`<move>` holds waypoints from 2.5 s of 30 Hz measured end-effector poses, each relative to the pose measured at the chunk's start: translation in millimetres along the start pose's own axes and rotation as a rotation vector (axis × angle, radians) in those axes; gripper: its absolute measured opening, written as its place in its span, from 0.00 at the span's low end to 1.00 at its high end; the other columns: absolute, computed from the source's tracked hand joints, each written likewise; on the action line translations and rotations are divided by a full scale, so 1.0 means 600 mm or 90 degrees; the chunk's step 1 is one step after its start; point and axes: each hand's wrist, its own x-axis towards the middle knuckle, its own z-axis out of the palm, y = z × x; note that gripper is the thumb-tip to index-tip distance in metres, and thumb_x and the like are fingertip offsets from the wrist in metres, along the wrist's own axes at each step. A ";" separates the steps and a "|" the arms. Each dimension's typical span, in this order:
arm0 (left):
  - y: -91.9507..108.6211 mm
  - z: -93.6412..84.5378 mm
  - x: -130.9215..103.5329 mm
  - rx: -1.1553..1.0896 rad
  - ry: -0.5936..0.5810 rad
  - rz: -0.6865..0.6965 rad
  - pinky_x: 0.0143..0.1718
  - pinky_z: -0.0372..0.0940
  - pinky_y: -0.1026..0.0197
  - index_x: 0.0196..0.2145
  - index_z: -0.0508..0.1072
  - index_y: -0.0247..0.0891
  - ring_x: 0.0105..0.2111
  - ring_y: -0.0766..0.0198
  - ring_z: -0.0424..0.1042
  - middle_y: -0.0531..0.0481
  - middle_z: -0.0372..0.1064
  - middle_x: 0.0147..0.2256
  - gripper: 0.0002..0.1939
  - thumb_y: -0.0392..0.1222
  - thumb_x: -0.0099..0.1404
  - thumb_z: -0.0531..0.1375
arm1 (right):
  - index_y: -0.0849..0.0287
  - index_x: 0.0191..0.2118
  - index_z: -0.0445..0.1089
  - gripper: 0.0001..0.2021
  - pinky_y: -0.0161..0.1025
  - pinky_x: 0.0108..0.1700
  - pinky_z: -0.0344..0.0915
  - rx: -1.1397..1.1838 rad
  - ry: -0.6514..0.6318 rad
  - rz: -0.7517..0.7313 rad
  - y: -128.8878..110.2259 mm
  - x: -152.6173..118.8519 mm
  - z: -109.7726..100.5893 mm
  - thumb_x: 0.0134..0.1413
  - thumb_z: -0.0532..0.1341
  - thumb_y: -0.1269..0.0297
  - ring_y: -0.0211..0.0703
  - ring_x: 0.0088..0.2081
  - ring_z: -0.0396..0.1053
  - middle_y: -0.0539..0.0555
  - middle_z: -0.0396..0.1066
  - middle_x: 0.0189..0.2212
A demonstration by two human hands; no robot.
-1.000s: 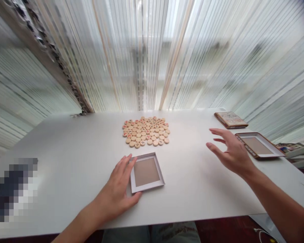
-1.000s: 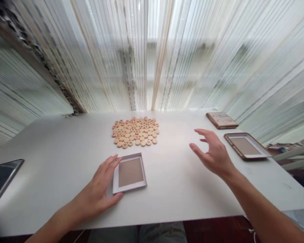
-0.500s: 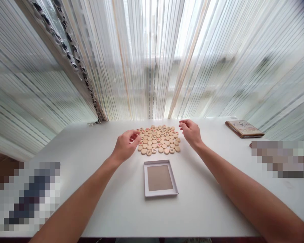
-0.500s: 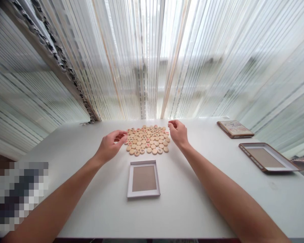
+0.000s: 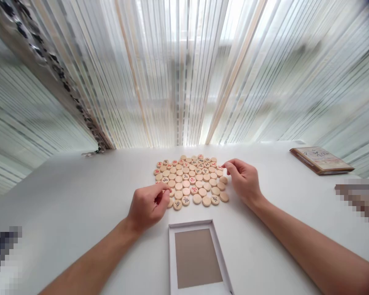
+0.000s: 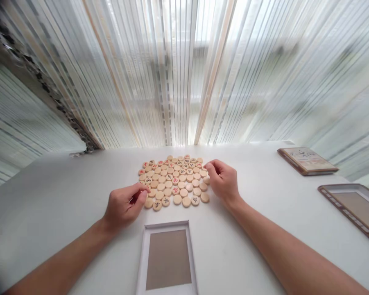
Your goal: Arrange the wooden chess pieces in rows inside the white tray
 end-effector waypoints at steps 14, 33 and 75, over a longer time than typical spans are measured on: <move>-0.002 -0.003 0.001 0.014 0.003 0.015 0.22 0.57 0.66 0.29 0.77 0.36 0.17 0.69 0.61 0.57 0.65 0.19 0.14 0.37 0.72 0.57 | 0.57 0.26 0.75 0.17 0.38 0.28 0.58 0.005 -0.044 -0.039 -0.006 -0.011 -0.001 0.63 0.61 0.55 0.41 0.23 0.63 0.49 0.68 0.19; -0.003 0.001 0.002 -0.022 0.003 -0.020 0.22 0.55 0.65 0.28 0.77 0.36 0.18 0.70 0.59 0.57 0.63 0.18 0.14 0.38 0.71 0.58 | 0.58 0.24 0.76 0.20 0.37 0.25 0.57 0.006 -0.062 -0.071 -0.009 -0.015 -0.004 0.65 0.61 0.54 0.38 0.20 0.59 0.49 0.66 0.16; -0.020 -0.004 0.021 -0.279 0.121 -0.338 0.24 0.56 0.61 0.28 0.78 0.38 0.21 0.65 0.62 0.55 0.63 0.18 0.14 0.44 0.69 0.59 | 0.57 0.23 0.76 0.19 0.38 0.25 0.58 0.007 -0.077 -0.083 -0.006 -0.019 -0.009 0.63 0.62 0.54 0.39 0.19 0.62 0.49 0.66 0.16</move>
